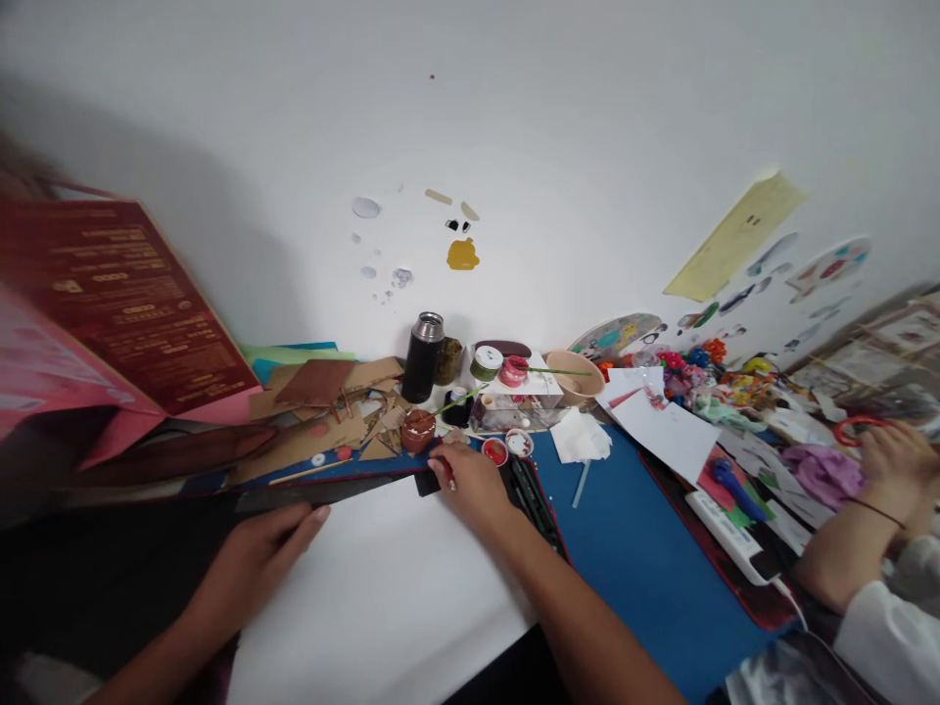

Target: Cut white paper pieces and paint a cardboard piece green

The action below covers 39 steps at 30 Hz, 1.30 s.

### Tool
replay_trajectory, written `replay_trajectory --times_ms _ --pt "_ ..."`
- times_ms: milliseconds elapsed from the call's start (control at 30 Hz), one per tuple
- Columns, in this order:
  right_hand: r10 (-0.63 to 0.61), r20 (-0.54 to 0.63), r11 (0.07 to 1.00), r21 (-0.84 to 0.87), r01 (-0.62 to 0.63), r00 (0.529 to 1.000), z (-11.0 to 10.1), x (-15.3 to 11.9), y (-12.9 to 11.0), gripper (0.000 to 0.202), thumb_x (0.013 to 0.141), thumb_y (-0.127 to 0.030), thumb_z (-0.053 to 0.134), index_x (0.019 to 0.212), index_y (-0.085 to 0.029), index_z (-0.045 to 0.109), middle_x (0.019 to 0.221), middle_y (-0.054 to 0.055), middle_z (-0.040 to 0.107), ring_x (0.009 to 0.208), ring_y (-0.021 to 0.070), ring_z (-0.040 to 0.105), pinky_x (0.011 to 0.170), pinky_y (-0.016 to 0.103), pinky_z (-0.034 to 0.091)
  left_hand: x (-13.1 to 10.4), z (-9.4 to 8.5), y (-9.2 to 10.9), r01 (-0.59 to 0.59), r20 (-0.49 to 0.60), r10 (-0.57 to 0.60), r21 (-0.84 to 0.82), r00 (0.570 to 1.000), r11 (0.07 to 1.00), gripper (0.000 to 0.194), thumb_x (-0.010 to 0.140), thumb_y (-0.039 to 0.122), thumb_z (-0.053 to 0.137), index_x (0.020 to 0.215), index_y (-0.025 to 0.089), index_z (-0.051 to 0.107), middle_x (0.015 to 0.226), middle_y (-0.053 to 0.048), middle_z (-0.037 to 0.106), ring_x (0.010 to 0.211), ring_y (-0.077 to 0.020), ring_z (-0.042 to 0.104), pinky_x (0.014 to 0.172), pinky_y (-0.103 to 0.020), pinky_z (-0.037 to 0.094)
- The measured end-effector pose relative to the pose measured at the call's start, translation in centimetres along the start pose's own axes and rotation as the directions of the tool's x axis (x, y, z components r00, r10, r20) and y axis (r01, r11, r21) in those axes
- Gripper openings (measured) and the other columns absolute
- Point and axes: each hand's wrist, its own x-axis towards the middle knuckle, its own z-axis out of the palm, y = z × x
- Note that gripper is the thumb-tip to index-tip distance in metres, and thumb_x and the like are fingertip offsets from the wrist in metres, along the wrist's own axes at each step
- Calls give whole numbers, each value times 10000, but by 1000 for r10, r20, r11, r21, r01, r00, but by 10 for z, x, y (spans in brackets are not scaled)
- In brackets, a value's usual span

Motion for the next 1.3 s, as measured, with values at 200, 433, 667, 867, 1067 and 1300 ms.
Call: replay_trajectory --times_ms 200,433,667,867,1067,1300 --pt "21 115 990 -138 -4 993 -5 12 5 289 1056 -195 584 1268 -199 781 1291 118 805 1164 280 766 999 354 546 2 -1 4 -16 2 16 10 1000 1000 522 994 571 429 613 233 313 562 58 337 519 -114 380 525 -252 303" --pt "42 197 967 -254 10 980 -6 23 3 398 1021 -123 557 1342 -236 763 1336 119 786 1168 290 768 975 352 549 1 0 0 -66 -35 67 38 997 997 523 1010 530 452 603 229 319 530 65 370 492 -107 406 517 -251 304" --pt "60 207 959 -285 2 976 -13 12 -1 386 1074 -192 546 1413 -228 727 1394 110 766 1231 278 748 1046 357 529 -2 -2 -2 -156 -104 167 107 980 982 487 1049 470 494 625 231 471 565 56 517 513 -125 536 554 -258 392" --pt "53 204 965 -264 3 977 -23 -5 -5 285 1084 -238 584 1280 -198 788 1275 112 816 1145 278 775 998 349 545 0 0 -9 -216 -123 253 249 960 944 261 1044 434 565 1013 241 738 1008 -56 779 993 -265 726 910 -371 532" --pt "40 158 983 -183 -11 987 -18 -25 -5 234 1076 -230 600 1154 -214 820 1168 93 843 1039 257 793 927 318 555 -2 8 -11 -215 23 223 374 975 902 314 1016 447 626 1178 223 775 1140 -107 790 1111 -338 711 984 -485 529" --pt "43 43 999 -16 -42 998 -6 -48 -6 245 1081 -235 577 1128 -219 817 1052 65 853 936 222 798 874 289 563 -4 9 -11 -163 79 145 344 986 925 320 972 420 681 1207 227 780 1130 -92 790 1099 -327 742 986 -463 560"
